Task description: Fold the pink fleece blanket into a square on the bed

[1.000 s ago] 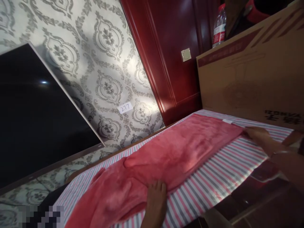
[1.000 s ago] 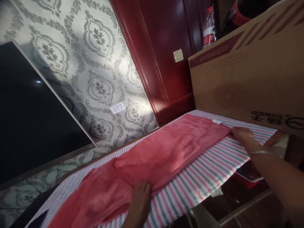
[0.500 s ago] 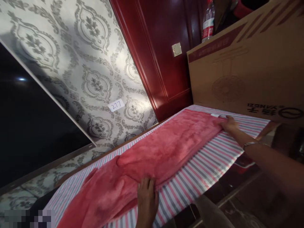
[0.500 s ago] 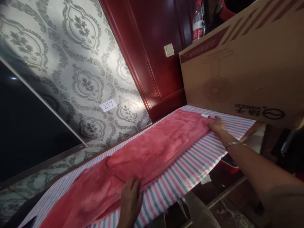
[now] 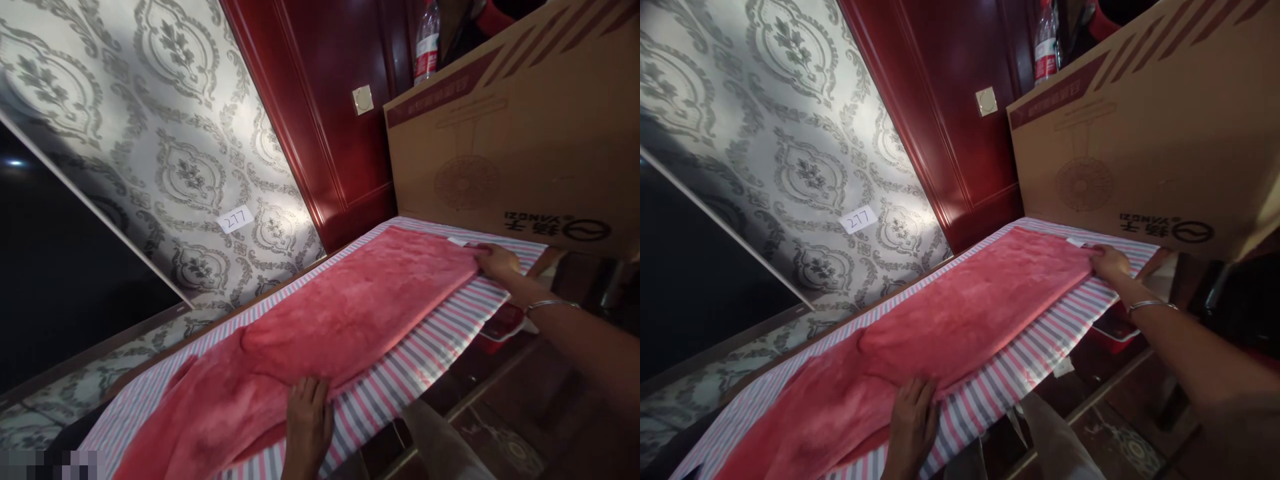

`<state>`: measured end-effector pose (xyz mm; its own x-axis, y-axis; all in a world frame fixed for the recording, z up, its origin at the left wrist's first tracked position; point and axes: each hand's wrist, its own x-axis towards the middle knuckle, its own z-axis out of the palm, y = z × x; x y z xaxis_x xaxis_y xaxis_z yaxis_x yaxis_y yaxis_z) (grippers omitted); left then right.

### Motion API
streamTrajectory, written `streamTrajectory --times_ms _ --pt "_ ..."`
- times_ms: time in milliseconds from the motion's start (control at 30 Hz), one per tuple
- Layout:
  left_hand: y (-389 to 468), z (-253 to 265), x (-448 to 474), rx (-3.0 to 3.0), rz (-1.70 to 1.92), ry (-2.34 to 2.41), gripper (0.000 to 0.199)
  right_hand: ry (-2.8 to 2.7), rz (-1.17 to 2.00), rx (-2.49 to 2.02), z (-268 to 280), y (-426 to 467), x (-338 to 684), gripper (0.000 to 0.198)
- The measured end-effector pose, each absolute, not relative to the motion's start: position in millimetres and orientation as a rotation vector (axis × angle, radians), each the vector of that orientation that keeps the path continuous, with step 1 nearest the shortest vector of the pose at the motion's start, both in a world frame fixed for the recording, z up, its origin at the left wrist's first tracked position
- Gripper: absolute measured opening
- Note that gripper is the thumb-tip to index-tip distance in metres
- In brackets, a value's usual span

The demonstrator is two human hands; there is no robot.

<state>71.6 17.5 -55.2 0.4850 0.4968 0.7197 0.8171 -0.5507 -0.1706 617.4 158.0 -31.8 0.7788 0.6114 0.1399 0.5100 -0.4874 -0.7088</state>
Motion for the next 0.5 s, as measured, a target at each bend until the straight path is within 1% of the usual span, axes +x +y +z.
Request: streamTrajectory --times_ms 100,233,400,433,500 --pt "13 -46 73 -2.244 -0.83 -1.087 0.03 -0.817 0.212 -2.216 -29 156 611 0.05" --pt "8 -32 76 -2.321 -0.806 -1.086 0.021 -0.815 0.215 -2.232 -24 151 604 0.048" --pt "8 -26 79 -2.299 -0.807 -1.059 0.023 -0.853 0.16 -2.203 -2 160 609 0.032" --pt "9 -26 79 -2.3 -0.809 -1.058 0.023 -0.867 0.146 -2.174 5 164 612 0.031" --pt "9 -25 80 -2.297 -0.826 -1.06 0.023 -0.884 0.112 -2.097 15 170 618 0.04"
